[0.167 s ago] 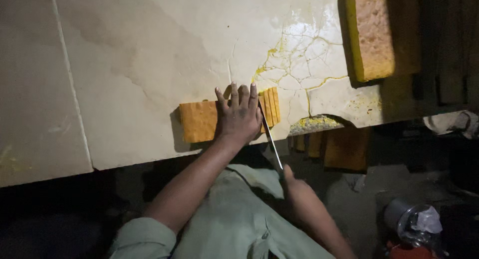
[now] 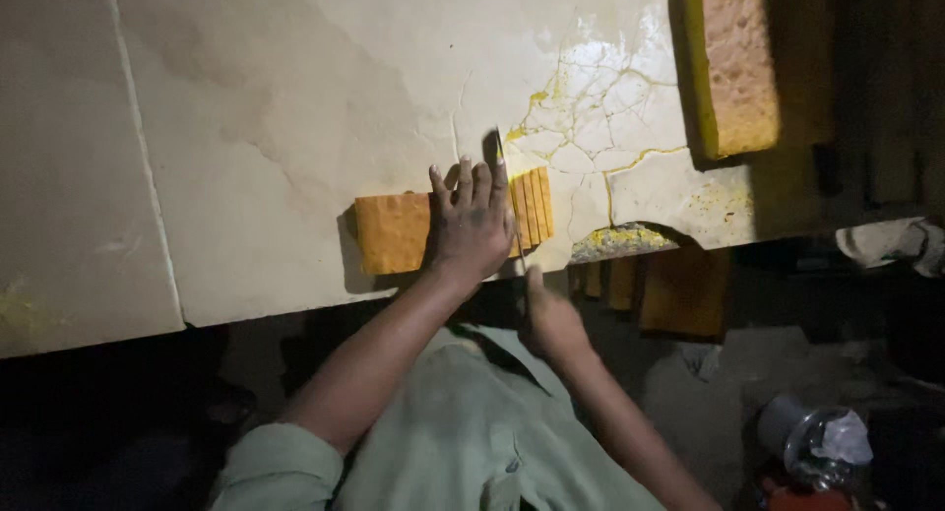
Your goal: The person cuts slabs of yellow sponge cake into strips with a knife on a tiled table, moving cut pieces aside. They then handle a baking tray, peel paper backing off a cake slab, and continue cutting slabs into smaller pieces.
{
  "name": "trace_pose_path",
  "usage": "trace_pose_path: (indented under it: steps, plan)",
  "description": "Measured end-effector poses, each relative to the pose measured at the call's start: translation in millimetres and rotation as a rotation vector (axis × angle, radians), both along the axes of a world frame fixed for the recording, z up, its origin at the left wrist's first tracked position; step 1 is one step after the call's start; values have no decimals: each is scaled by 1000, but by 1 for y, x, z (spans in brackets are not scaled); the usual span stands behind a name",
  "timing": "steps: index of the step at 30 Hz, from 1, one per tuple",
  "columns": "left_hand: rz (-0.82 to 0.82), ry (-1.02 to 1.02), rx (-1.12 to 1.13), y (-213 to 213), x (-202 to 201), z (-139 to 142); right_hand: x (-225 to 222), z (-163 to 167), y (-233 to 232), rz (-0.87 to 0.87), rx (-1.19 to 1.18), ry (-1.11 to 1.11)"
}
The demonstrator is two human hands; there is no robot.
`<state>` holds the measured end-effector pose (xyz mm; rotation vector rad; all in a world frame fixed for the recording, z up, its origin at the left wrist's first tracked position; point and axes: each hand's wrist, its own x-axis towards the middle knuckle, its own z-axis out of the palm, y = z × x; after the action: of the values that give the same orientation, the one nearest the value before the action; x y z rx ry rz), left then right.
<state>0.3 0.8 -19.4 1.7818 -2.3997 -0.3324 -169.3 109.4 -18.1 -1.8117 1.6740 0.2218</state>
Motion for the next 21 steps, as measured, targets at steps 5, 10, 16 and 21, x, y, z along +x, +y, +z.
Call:
trace_pose_path:
  steps: [5, 10, 16, 21]
  plan:
    - [7, -20, -66, 7, 2, -1, 14, 21, -58, -103, 13, -59]
    - [32, 24, 26, 5, 4, 3, -9, 38, 26, -150, 166, -86]
    - [39, 14, 21, 1, 3, -9, -19, -20, 44, 7, 104, 24]
    - [35, 94, -122, 6, 9, -23, -3, -30, -36, 68, -127, -70]
